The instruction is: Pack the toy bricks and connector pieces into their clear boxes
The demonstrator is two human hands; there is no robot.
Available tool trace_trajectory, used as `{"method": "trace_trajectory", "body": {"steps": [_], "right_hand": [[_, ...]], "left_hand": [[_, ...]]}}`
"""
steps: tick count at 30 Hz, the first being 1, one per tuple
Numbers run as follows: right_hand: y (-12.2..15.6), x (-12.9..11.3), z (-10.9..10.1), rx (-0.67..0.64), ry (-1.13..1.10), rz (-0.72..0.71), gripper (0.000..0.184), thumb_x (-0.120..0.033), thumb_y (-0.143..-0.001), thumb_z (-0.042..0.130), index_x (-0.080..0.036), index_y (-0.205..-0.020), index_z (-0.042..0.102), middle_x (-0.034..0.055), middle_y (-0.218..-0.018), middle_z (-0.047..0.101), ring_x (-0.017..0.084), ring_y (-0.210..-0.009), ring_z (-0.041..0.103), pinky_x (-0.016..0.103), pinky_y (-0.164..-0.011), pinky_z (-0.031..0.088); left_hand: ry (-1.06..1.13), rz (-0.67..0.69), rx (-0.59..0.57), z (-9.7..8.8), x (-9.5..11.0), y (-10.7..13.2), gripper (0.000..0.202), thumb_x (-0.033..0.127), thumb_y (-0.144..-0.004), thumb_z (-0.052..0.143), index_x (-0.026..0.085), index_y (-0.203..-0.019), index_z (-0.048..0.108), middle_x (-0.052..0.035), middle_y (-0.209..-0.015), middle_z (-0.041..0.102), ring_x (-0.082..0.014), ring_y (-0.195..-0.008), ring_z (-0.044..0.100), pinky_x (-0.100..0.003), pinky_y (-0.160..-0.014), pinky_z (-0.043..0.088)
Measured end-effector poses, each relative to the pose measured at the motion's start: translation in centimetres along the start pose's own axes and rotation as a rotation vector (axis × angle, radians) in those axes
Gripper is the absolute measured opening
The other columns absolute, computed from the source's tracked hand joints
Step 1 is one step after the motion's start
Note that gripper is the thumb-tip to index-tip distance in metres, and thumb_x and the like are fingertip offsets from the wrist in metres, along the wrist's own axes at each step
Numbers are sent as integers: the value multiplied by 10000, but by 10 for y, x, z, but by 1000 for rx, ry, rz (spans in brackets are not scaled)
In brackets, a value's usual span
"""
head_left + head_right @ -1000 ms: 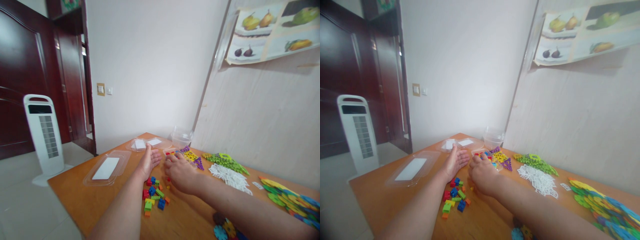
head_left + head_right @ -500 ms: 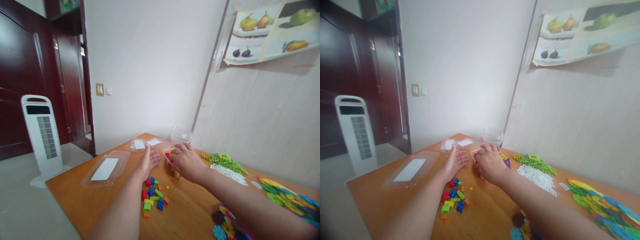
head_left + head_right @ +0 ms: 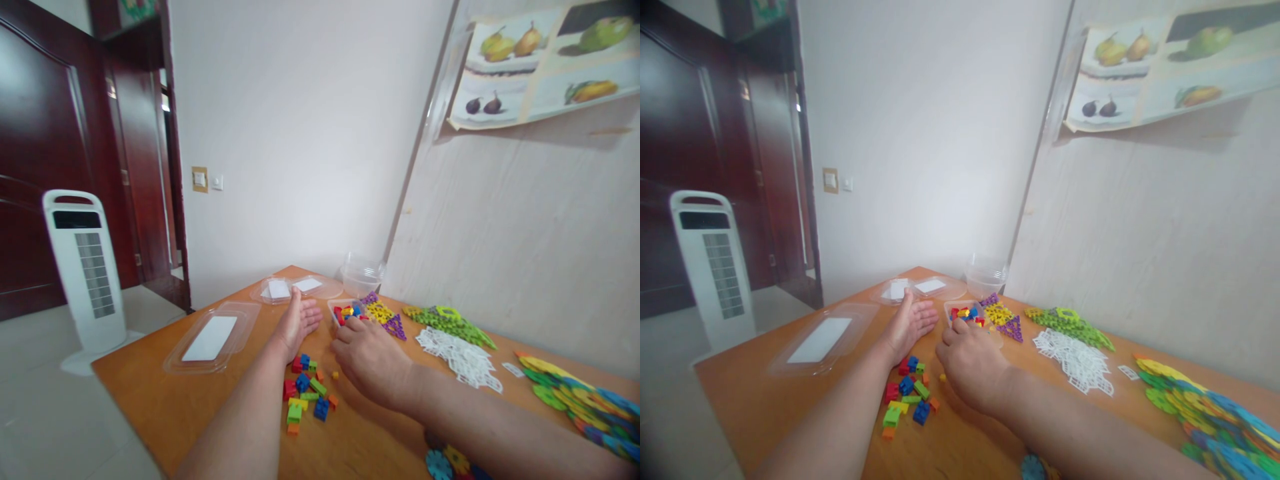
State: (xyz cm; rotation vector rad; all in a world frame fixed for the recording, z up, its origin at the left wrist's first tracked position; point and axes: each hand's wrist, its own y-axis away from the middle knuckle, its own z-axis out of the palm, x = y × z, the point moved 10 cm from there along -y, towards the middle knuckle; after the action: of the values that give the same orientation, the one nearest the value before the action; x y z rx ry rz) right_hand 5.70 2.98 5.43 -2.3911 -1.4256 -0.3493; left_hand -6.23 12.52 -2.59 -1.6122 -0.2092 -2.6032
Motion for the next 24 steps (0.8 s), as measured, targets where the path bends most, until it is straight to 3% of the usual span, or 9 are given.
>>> {"method": "trace_trajectory", "body": {"steps": [5,12,18,24], "right_hand": [[4,5,-6,13,-24,45,198,-211,-926,463,-183,-962,655,110,-1007,650,247,-958,556,352,-795,414],[7,-29,15,-105,-5,-40,99,-215,-823,578,-175,-880,649,90,-831,658,224,-756,615,284,-567,416],[3,-29,32,-185,-23,41,145,-259,-804,616,-166,-906,662,98,-869,679,247,-734,651,323,-582,475],[11,-28,20,-127,-85,37,109,-249,-833,571,-184,-883,643,73,-831,665,225,-761,637,294,-606,453]], "left_hand": [[20,-11,13,-1,-1,-1,855,777,-847,274,92,-1264,573,-250,-1301,597,-299,-1170,614,-402,-1036,441],[21,-14,21,-4,-4,-6,874,787,-839,270,91,-1280,559,-257,-1297,597,-304,-1168,614,-411,-1034,443],[23,-15,4,-2,-3,-5,859,779,-841,292,87,-1271,561,-259,-1303,591,-304,-1167,614,-404,-1027,446],[19,-18,16,-2,-2,-3,838,770,-850,289,95,-1258,573,-251,-1298,598,-299,-1162,618,-402,-1032,443]]}}
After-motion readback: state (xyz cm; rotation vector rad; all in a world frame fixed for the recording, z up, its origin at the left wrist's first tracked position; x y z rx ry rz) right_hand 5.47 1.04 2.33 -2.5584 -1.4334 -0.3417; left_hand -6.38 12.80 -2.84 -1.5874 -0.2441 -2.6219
